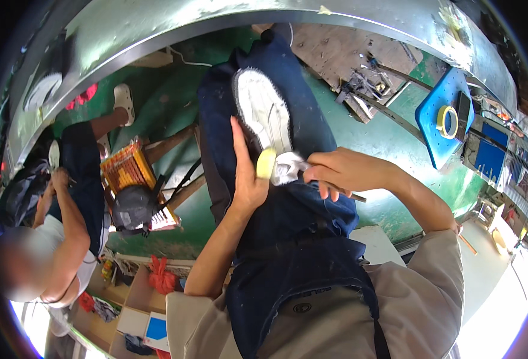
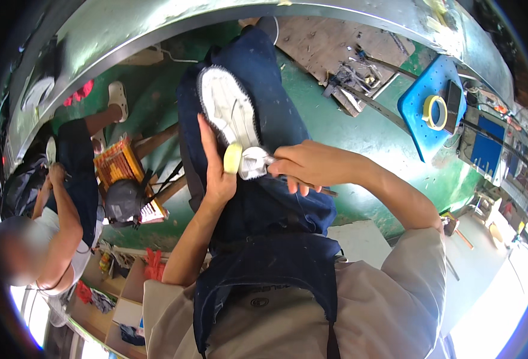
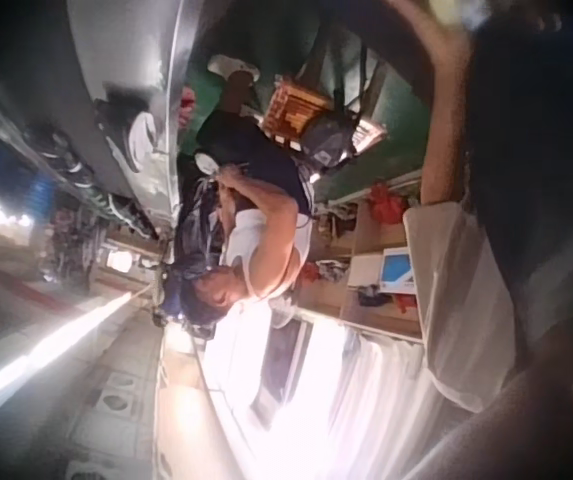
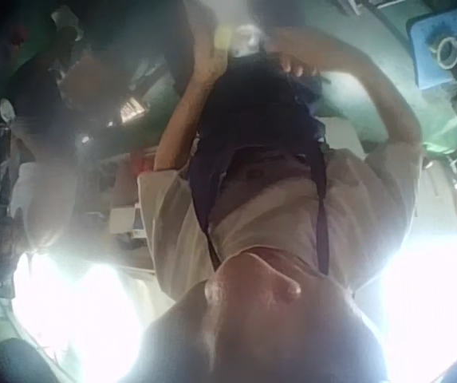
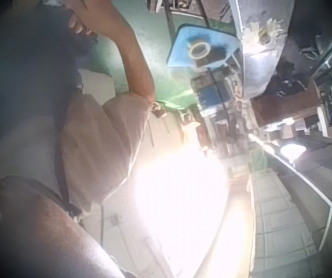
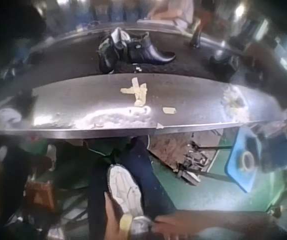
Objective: Using pliers to pull and adjust the upper of a shoe onto a last during the shoe assembly process.
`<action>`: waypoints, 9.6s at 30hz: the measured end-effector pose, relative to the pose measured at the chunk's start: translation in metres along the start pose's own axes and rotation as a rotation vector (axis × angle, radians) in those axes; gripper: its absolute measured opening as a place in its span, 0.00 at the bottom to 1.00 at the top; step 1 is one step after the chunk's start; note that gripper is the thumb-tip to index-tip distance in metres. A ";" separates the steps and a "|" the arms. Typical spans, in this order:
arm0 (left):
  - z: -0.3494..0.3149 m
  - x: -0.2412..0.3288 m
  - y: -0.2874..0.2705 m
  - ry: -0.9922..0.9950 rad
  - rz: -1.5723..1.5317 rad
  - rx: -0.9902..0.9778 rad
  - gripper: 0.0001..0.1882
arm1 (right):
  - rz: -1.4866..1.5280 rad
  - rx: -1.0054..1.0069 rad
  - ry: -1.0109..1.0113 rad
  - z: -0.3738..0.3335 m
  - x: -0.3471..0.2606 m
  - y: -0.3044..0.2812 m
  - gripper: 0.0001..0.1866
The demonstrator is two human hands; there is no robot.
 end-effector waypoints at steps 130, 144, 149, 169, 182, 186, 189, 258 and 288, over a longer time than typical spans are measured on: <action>0.235 0.126 -0.192 0.297 0.090 0.362 0.13 | -0.220 2.022 0.387 -0.249 0.025 -0.516 0.46; 0.239 0.137 -0.182 0.481 0.779 0.361 0.20 | -1.205 1.599 0.181 -0.072 -0.328 -0.572 0.35; 0.244 0.129 -0.179 0.476 0.730 0.372 0.21 | -1.111 1.306 0.315 0.024 -0.317 -0.722 0.51; 0.203 0.138 -0.564 0.157 -0.080 1.102 0.24 | 0.075 1.330 -0.406 -0.118 0.013 -0.320 0.33; 0.164 0.156 -0.449 0.615 -0.028 1.303 0.11 | -0.532 1.426 -0.335 -0.123 -0.022 -0.089 0.23; 0.159 0.166 -0.417 0.759 0.036 1.245 0.11 | -0.480 1.328 -0.301 -0.117 -0.036 -0.089 0.24; 0.174 0.201 -0.370 0.930 0.181 1.046 0.13 | -0.518 1.376 -0.336 -0.117 -0.030 -0.086 0.24; 0.076 0.017 -0.036 0.111 -0.023 0.071 0.24 | 0.411 0.367 -0.327 0.034 -0.035 -0.022 0.23; 0.083 0.018 -0.038 0.059 -0.146 -0.064 0.27 | -0.584 1.322 -0.344 0.005 -0.067 -0.030 0.11</action>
Point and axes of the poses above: each hand's wrist, its own z-axis towards the middle knuckle, its own y-axis out of the palm, x = y × z, the point moved 7 cm from there along z, towards the middle knuckle, and after that the axes turned 12 degrees about -z, right-handed, at the moved point
